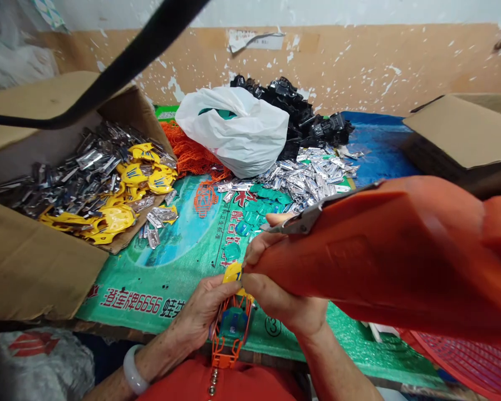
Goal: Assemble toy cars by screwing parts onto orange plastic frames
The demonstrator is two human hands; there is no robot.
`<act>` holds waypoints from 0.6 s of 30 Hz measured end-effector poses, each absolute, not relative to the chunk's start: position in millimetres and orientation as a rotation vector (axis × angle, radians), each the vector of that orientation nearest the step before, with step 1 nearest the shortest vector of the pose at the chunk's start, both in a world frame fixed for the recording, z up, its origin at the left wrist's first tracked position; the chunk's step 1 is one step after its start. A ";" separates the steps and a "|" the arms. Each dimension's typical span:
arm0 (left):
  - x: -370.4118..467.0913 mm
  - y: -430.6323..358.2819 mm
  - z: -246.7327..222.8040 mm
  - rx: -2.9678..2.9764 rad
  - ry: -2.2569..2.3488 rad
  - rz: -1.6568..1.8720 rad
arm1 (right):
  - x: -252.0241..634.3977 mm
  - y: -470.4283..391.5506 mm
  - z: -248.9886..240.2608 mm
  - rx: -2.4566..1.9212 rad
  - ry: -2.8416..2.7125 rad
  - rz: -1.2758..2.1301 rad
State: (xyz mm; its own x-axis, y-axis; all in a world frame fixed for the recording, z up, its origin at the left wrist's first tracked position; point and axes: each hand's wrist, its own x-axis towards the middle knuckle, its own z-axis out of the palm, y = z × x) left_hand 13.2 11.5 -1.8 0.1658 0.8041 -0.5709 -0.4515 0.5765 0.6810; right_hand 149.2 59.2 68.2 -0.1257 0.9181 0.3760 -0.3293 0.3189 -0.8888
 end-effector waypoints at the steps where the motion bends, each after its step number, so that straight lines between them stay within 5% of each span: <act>1: 13.1 11.6 -1.5 0.397 1.070 0.927 | 148.8 59.4 67.6 -0.628 -1.259 1.192; 18: 10.3 13.8 -9.9 0.396 1.005 0.968 | 147.4 63.2 68.2 -0.552 -1.149 1.215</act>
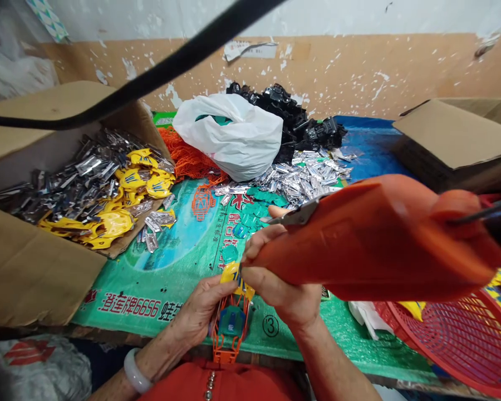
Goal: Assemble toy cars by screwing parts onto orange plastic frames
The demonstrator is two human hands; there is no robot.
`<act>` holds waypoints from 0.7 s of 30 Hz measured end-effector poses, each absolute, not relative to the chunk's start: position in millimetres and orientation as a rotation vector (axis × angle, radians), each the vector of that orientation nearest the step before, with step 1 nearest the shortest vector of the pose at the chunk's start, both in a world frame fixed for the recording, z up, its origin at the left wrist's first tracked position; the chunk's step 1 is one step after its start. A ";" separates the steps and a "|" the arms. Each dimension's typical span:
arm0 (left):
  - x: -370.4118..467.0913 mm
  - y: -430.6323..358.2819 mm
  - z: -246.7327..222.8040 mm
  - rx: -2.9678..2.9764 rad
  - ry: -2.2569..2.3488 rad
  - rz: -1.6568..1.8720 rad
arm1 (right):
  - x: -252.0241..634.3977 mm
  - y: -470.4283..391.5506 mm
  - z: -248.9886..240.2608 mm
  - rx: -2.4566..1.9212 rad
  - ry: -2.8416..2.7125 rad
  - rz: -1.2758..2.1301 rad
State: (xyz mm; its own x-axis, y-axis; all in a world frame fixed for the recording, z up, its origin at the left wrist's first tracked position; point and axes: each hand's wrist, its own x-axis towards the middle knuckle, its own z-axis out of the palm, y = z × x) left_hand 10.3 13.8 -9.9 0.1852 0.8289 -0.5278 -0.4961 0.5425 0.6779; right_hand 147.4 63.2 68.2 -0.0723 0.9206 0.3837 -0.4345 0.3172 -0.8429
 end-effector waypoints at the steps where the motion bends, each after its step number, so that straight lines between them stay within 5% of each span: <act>1: 10.1 14.3 -9.8 0.379 0.993 0.967 | 149.1 63.1 71.6 -0.545 -1.135 1.214; 21: 6.2 13.4 -7.3 0.306 1.022 0.902 | 174.0 112.3 43.4 -0.929 -1.023 0.769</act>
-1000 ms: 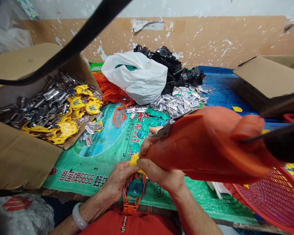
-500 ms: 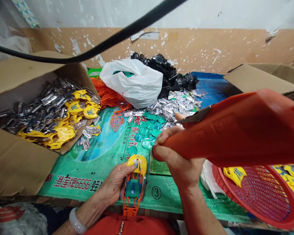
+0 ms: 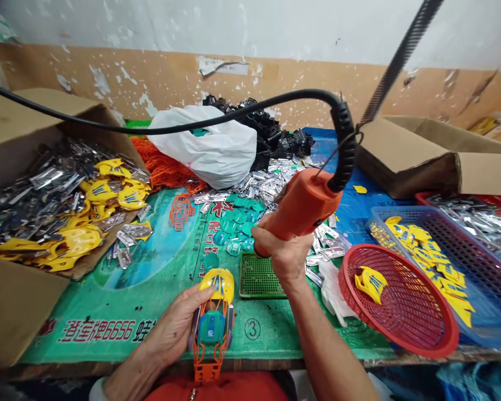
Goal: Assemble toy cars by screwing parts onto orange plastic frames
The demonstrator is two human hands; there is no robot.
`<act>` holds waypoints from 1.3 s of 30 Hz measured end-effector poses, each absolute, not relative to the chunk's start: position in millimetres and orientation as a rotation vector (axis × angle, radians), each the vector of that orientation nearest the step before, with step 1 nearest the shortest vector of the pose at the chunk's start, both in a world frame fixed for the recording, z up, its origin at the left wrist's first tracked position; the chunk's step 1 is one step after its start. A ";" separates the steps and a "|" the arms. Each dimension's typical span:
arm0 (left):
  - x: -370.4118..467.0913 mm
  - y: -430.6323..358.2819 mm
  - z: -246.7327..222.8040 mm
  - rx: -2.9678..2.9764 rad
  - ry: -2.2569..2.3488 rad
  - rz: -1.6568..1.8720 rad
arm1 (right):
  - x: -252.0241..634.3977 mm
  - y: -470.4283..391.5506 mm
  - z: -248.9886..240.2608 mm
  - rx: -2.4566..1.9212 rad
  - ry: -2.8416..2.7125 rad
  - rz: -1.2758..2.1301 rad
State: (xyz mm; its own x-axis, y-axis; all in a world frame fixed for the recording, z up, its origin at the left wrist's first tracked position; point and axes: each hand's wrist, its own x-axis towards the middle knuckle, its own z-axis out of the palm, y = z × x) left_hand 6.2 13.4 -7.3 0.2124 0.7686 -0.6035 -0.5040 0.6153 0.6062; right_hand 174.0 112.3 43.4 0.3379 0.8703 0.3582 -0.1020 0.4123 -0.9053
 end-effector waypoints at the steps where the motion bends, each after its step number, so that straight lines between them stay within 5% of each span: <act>1: 6.3 13.0 -7.2 0.312 1.027 0.897 | 173.6 112.6 42.3 -0.938 -1.023 0.764; 39: 6.5 13.7 -7.1 0.341 1.063 0.930 | 174.2 112.5 48.3 -0.999 -0.972 0.714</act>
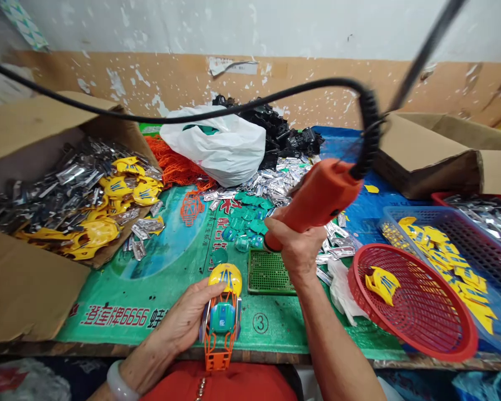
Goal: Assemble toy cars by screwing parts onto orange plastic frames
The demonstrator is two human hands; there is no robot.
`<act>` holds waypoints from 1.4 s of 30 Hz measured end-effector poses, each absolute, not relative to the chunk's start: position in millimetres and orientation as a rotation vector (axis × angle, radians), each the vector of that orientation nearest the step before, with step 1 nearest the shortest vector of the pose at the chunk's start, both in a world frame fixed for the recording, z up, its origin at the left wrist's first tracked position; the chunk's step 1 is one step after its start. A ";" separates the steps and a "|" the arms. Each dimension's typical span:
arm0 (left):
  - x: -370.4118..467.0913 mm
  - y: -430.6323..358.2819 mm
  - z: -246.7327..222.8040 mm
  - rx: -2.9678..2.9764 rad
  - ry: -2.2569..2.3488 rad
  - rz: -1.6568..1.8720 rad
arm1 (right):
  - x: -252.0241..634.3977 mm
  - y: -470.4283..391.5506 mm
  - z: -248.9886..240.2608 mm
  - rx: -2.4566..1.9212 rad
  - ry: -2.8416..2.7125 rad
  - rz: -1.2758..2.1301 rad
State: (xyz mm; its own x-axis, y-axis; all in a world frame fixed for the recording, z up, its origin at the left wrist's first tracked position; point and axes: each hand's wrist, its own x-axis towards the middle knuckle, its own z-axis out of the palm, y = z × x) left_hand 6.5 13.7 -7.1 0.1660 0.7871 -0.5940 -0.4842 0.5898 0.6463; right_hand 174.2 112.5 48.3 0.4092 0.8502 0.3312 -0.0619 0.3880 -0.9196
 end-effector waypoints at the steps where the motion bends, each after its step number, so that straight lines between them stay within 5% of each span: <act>1: 6.7 14.1 -7.6 0.331 1.065 0.939 | 175.1 109.7 52.9 -0.962 -0.957 0.732; 10: 7.3 15.9 -6.4 0.277 1.055 0.967 | 166.0 58.8 79.0 -0.592 -1.006 1.186; 24: 7.9 16.6 -10.6 0.219 1.029 0.971 | 154.6 51.4 67.5 -0.617 -0.997 1.271; 35: 8.5 14.5 -9.8 0.265 1.067 0.996 | 153.4 61.0 67.1 -0.661 -0.995 1.177; 42: 6.4 13.1 -6.9 0.275 1.137 0.953 | 173.5 90.8 67.2 -0.815 -0.945 0.811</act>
State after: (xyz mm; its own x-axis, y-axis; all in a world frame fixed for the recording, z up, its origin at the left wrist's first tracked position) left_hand 6.4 13.1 -6.9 0.0932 0.7590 -0.6444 -0.5015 0.5949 0.6282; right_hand 173.5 90.8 67.2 0.3575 0.8622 0.3588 -0.2240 0.4522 -0.8633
